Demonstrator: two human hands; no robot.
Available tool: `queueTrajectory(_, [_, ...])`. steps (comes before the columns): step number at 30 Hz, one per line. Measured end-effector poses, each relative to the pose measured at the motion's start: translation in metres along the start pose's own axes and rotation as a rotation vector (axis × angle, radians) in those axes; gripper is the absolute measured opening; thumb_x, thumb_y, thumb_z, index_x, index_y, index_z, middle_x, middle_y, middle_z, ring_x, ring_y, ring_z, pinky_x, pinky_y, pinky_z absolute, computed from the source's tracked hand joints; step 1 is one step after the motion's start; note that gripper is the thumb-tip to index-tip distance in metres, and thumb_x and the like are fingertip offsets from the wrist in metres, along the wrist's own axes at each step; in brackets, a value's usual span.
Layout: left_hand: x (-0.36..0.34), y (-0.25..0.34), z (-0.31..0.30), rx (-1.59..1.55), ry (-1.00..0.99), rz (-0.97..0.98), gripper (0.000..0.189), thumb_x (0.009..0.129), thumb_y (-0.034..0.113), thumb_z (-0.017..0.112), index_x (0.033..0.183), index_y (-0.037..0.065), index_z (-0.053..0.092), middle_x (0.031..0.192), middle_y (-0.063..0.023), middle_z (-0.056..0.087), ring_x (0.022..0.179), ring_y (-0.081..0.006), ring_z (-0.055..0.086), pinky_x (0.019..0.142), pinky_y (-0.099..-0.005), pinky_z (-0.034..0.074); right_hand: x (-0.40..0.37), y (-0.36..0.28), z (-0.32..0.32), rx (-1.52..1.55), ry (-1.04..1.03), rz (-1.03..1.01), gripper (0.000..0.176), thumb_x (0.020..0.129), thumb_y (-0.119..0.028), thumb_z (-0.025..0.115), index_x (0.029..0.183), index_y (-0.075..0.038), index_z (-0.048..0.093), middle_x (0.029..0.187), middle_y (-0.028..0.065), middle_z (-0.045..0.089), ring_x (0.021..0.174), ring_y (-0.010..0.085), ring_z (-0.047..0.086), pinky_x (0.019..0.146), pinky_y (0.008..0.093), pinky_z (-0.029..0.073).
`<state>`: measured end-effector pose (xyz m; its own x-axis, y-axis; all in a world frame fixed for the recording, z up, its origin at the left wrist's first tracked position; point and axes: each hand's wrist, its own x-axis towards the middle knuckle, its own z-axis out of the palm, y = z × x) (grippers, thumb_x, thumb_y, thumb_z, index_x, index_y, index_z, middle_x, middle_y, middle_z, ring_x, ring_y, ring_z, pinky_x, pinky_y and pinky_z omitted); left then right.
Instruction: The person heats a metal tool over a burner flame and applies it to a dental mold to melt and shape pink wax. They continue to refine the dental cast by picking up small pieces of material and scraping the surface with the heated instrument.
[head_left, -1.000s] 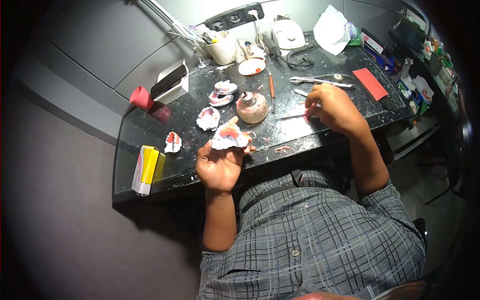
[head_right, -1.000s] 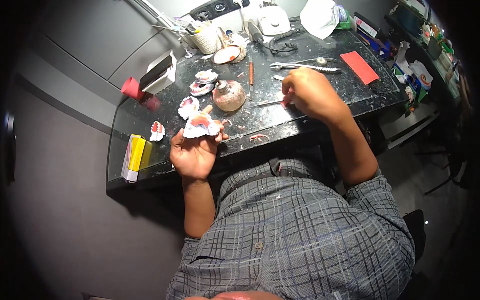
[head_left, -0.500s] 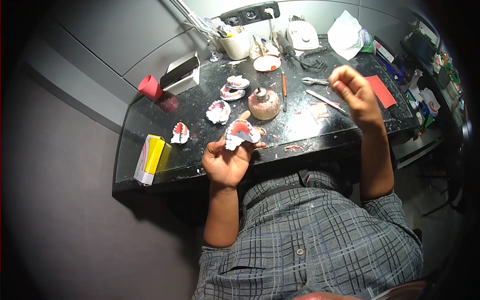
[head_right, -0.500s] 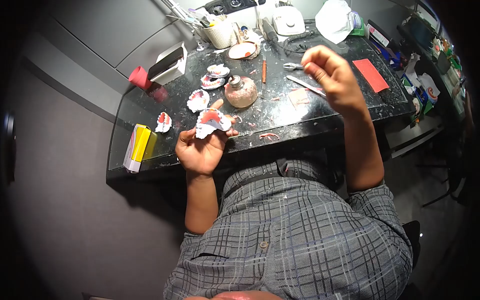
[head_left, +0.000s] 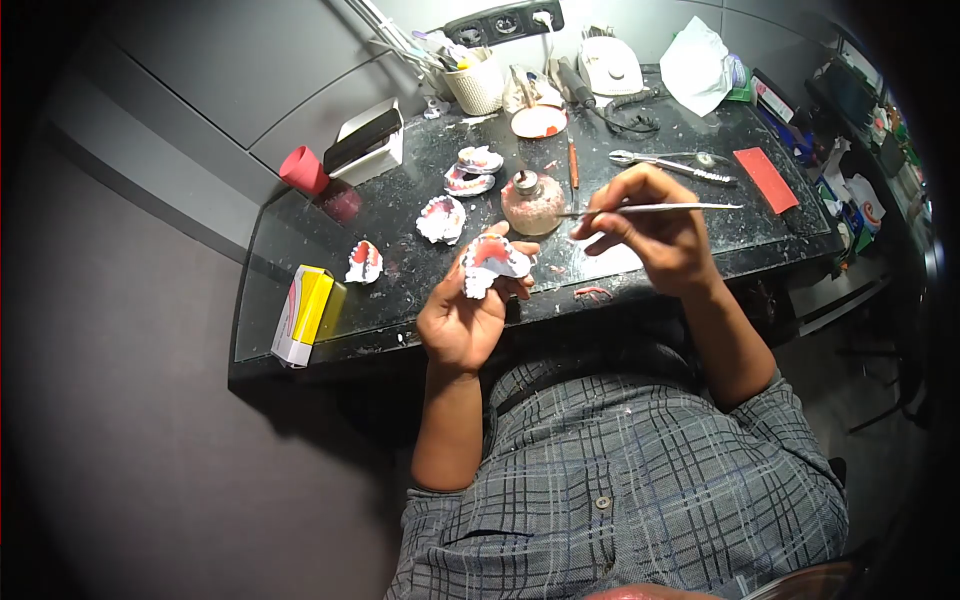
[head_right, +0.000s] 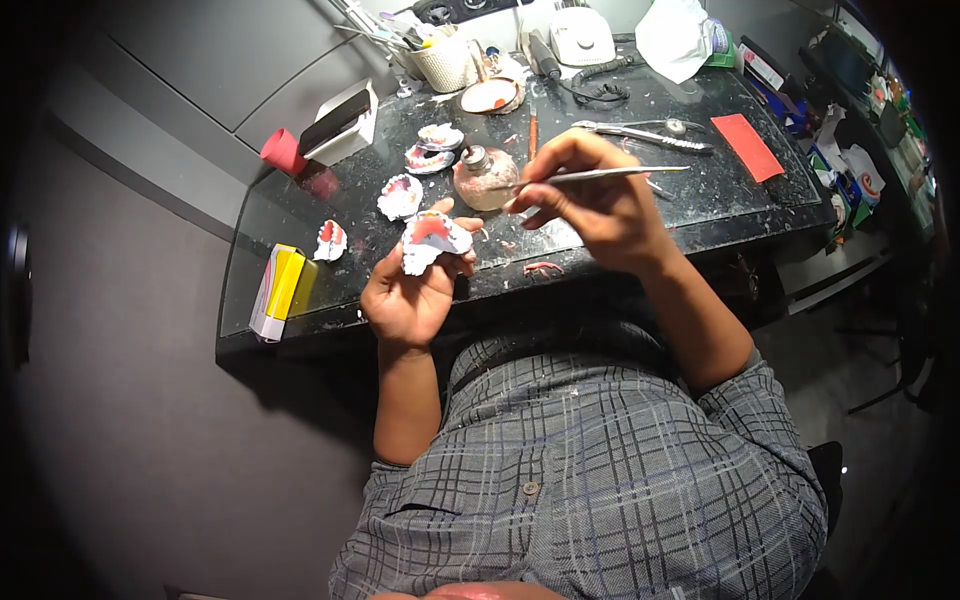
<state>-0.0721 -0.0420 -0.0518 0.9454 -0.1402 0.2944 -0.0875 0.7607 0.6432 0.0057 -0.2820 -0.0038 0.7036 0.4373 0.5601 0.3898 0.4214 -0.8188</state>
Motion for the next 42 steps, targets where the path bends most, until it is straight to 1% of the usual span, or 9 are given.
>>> queueTrajectory(3, [0.002, -0.007, 0.0, 0.185, 0.011, 0.048, 0.069, 0.101, 0.037, 0.049, 0.146, -0.011, 0.034, 0.128, -0.0318, 0.058, 0.107, -0.0313, 0.062, 0.093, -0.0404, 0.047, -0.005, 0.007, 0.007, -0.244, -0.049, 0.002, 0.013, 0.09, 0.007, 0.067, 0.101, 0.003, 0.062, 0.091, 0.0077, 0.07, 0.093, 0.0155, 0.073, 0.077, 0.0266, 0.059])
queueTrajectory(5, [0.0, -0.009, 0.002, 0.28, 0.042, 0.071, 0.065, 0.105, 0.041, 0.046, 0.146, -0.009, 0.036, 0.128, -0.0231, 0.061, 0.105, -0.0269, 0.062, 0.092, -0.0382, 0.048, -0.004, 0.005, 0.012, -0.448, -0.092, -0.121, 0.015, 0.086, 0.003, 0.073, 0.099, 0.0, 0.067, 0.093, 0.0077, 0.074, 0.09, 0.0146, 0.074, 0.076, 0.0261, 0.058])
queueTrajectory(6, [0.0, -0.01, 0.001, 0.278, 0.044, 0.072, 0.065, 0.105, 0.041, 0.046, 0.146, -0.009, 0.036, 0.128, -0.0231, 0.061, 0.105, -0.0269, 0.062, 0.092, -0.0382, 0.048, -0.003, 0.004, 0.015, -0.576, -0.132, -0.207, 0.015, 0.085, 0.001, 0.074, 0.099, 0.0, 0.068, 0.094, 0.0082, 0.075, 0.089, 0.0152, 0.075, 0.076, 0.0265, 0.058])
queueTrajectory(12, [-0.001, -0.014, -0.004, 0.382, -0.005, 0.131, 0.066, 0.107, 0.046, 0.039, 0.143, -0.01, 0.039, 0.128, -0.0202, 0.059, 0.109, -0.0288, 0.061, 0.092, -0.0417, 0.049, -0.005, 0.022, 0.027, -0.541, -0.133, -0.228, 0.016, 0.086, -0.003, 0.074, 0.101, -0.004, 0.07, 0.098, 0.0108, 0.075, 0.088, 0.0255, 0.075, 0.076, 0.0326, 0.059])
queueTrajectory(15, [-0.002, -0.013, 0.003, 0.379, 0.017, 0.123, 0.07, 0.104, 0.046, 0.046, 0.146, -0.009, 0.035, 0.128, -0.0164, 0.058, 0.11, -0.0226, 0.059, 0.096, -0.0366, 0.046, -0.004, 0.028, 0.028, -0.621, -0.182, -0.343, 0.021, 0.086, -0.002, 0.071, 0.106, -0.003, 0.067, 0.102, 0.0131, 0.073, 0.09, 0.0314, 0.073, 0.076, 0.0365, 0.058])
queueTrajectory(21, [-0.002, -0.013, 0.004, 0.409, 0.003, 0.142, 0.07, 0.104, 0.045, 0.046, 0.147, -0.01, 0.033, 0.133, -0.0168, 0.055, 0.116, -0.0225, 0.056, 0.1, -0.037, 0.045, -0.006, 0.03, 0.033, -0.643, -0.188, -0.372, 0.021, 0.086, 0.0, 0.069, 0.107, -0.001, 0.065, 0.106, 0.0165, 0.072, 0.093, 0.034, 0.072, 0.079, 0.0378, 0.059])
queueTrajectory(29, [-0.002, -0.015, 0.007, 0.413, 0.051, 0.149, 0.066, 0.106, 0.04, 0.044, 0.146, -0.011, 0.031, 0.141, -0.0199, 0.049, 0.135, -0.0249, 0.045, 0.115, -0.0383, 0.034, -0.007, 0.032, 0.038, -0.651, -0.19, -0.392, 0.02, 0.086, 0.001, 0.068, 0.106, 0.0, 0.064, 0.107, 0.0174, 0.071, 0.094, 0.0348, 0.072, 0.078, 0.0382, 0.059])
queueTrajectory(33, [-0.001, -0.014, 0.008, 0.418, 0.026, 0.147, 0.065, 0.106, 0.039, 0.044, 0.146, -0.011, 0.032, 0.141, -0.0207, 0.049, 0.135, -0.0252, 0.046, 0.115, -0.0386, 0.034, -0.007, 0.027, 0.036, -0.641, -0.212, -0.358, 0.02, 0.086, 0.002, 0.068, 0.106, 0.0, 0.064, 0.107, 0.0179, 0.071, 0.094, 0.0352, 0.072, 0.078, 0.0379, 0.059])
queueTrajectory(42, [-0.002, -0.014, 0.004, 0.414, 0.019, 0.135, 0.067, 0.105, 0.042, 0.045, 0.146, -0.01, 0.033, 0.136, -0.0185, 0.052, 0.123, -0.025, 0.055, 0.105, -0.0391, 0.046, -0.007, 0.028, 0.036, -0.62, -0.185, -0.361, 0.02, 0.086, 0.002, 0.068, 0.106, 0.001, 0.065, 0.106, 0.0175, 0.071, 0.091, 0.0346, 0.072, 0.076, 0.0374, 0.059])
